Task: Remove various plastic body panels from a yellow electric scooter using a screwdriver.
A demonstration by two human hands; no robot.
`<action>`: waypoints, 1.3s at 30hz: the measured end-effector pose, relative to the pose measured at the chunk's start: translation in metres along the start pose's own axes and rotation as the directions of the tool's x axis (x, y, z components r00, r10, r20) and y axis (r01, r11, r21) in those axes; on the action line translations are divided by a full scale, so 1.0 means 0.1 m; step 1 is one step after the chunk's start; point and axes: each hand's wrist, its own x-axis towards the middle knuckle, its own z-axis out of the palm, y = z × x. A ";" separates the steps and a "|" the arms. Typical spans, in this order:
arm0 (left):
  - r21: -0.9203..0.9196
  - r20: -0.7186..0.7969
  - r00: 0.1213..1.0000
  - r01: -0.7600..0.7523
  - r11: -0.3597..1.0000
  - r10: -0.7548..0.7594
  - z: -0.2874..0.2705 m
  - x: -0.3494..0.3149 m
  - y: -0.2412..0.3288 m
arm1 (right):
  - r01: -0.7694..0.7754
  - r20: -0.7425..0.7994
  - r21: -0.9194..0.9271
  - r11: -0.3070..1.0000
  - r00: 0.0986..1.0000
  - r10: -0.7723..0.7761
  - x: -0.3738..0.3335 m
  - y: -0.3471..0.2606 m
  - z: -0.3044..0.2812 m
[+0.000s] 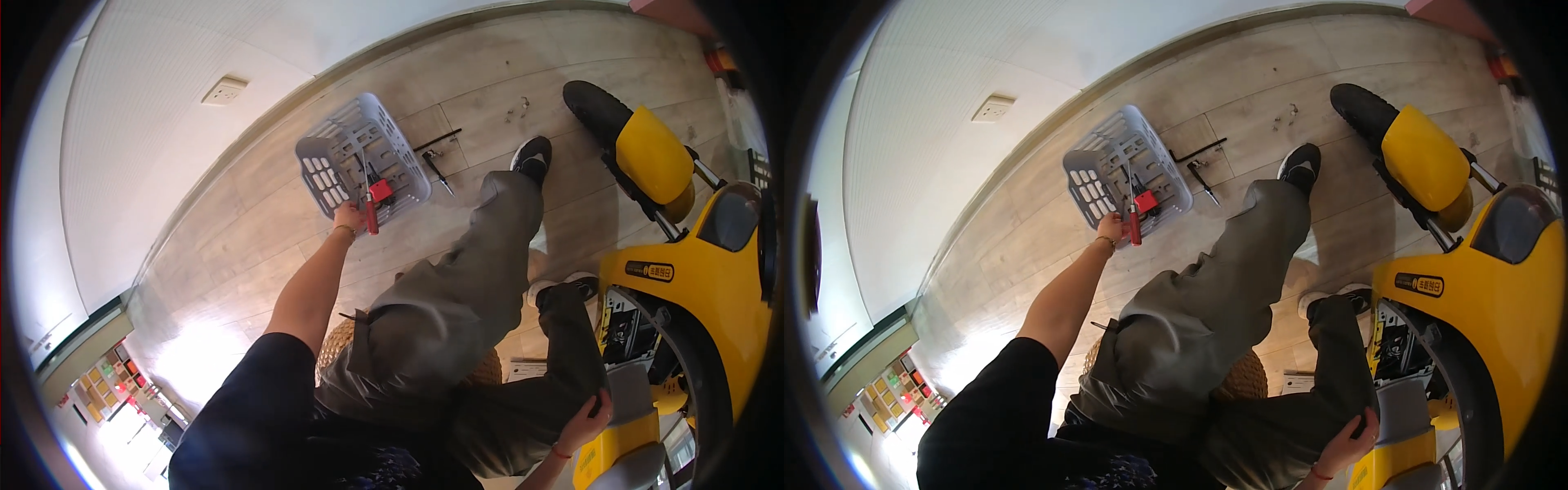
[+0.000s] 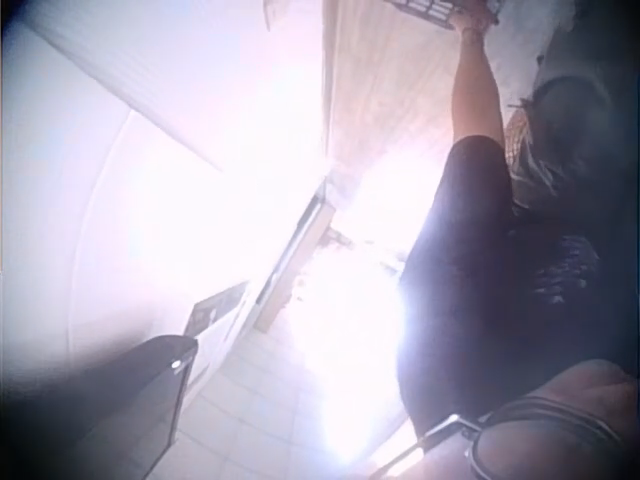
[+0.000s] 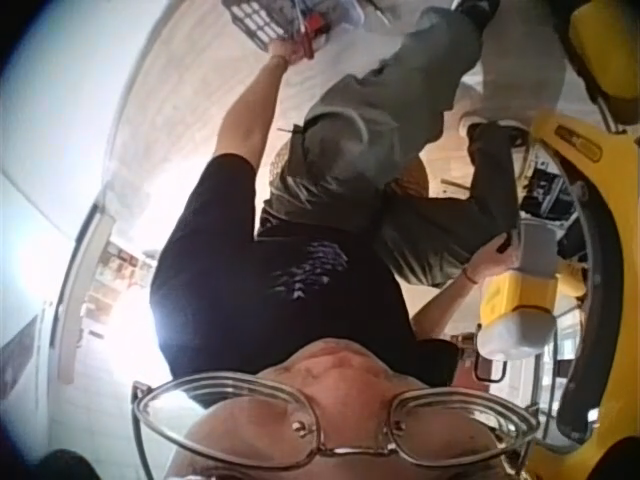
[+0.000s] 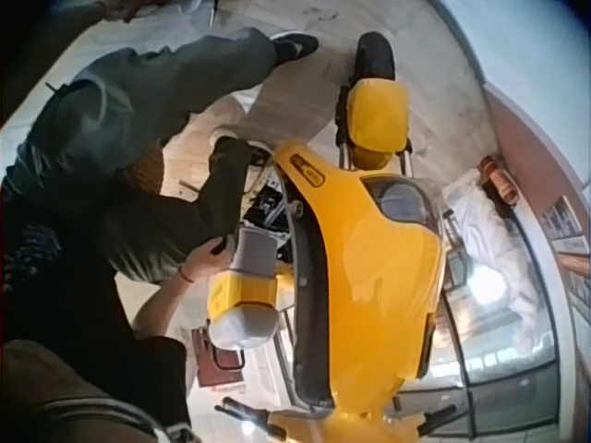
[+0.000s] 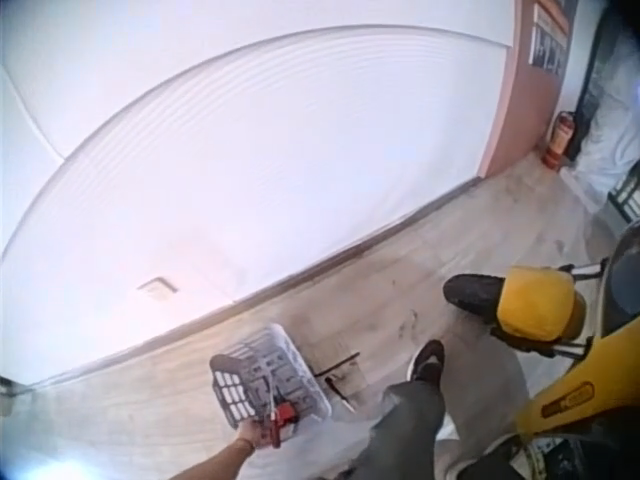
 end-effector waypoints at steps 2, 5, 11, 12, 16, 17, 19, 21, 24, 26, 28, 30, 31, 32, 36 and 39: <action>0.032 0.108 0.994 0.012 0.999 -0.016 0.65 -0.33 0.36 | -0.016 -0.006 -0.130 0.991 1.000 0.016 0.00 0.14 -0.17; 0.020 0.191 0.979 0.073 0.997 -0.075 0.85 -0.41 0.68 | -0.007 0.005 -0.196 0.981 1.000 0.009 0.00 0.19 -0.25; -0.237 0.373 0.906 0.304 0.923 -0.202 0.94 -0.42 0.80 | 0.017 0.020 -0.209 0.978 1.000 -0.013 0.04 0.13 -0.27; -0.274 0.359 0.914 0.296 0.915 -0.188 0.89 -0.35 0.74 | 0.018 0.023 -0.199 0.980 1.000 -0.013 0.05 0.09 -0.24; -0.524 0.481 0.839 0.507 0.684 -0.254 0.72 -0.25 0.71 | 0.066 0.028 -0.166 0.984 0.998 -0.063 0.04 0.09 -0.12; -0.408 0.342 0.895 0.416 0.813 -0.286 0.79 -0.38 0.84 | 0.066 0.020 -0.183 0.981 0.998 -0.063 0.03 0.09 -0.14; -0.268 0.231 0.935 0.328 0.906 -0.271 0.93 -0.63 1.21 | 0.047 -0.009 -0.229 0.972 0.999 -0.050 0.00 0.14 -0.26; -0.184 0.239 0.928 0.333 0.925 -0.286 0.95 -0.75 1.43 | 0.017 -0.007 -0.233 0.972 1.000 -0.019 -0.02 0.17 -0.28; 0.035 0.081 0.965 0.248 0.968 -0.250 1.15 -0.77 1.69 | 0.020 -0.013 -0.241 0.970 1.000 -0.024 -0.06 0.30 -0.31; -0.114 0.053 0.963 0.268 0.957 -0.264 0.96 -0.16 1.41 | 0.062 0.015 -0.159 0.985 0.998 -0.060 0.00 0.13 -0.11; -0.258 0.134 0.953 0.299 0.919 -0.273 1.13 -0.15 1.47 | 0.056 0.022 -0.173 0.983 0.998 -0.053 -0.01 0.14 -0.10; -0.525 0.401 0.908 0.337 0.781 -0.123 1.55 -0.53 1.91 | 0.026 0.001 -0.255 0.967 1.000 -0.026 -0.05 0.24 -0.30; -0.393 0.320 0.928 0.312 0.865 -0.189 1.37 -0.23 1.80 | 0.041 0.015 -0.213 0.976 0.999 -0.038 -0.01 0.14 -0.21; -0.390 0.269 0.944 0.287 0.875 -0.190 1.12 -0.01 1.64 | 0.069 0.028 -0.167 0.984 0.997 -0.066 0.04 0.02 -0.09; -0.598 0.557 0.815 0.527 0.604 -0.160 0.95 -0.48 1.97 | 0.047 -0.013 -0.193 0.980 0.999 -0.051 0.08 -0.04 -0.20; -0.770 0.597 0.802 0.573 0.280 0.003 0.64 -1.08 2.30 | 0.033 -0.095 -0.160 0.987 0.994 -0.049 0.08 -0.01 -0.29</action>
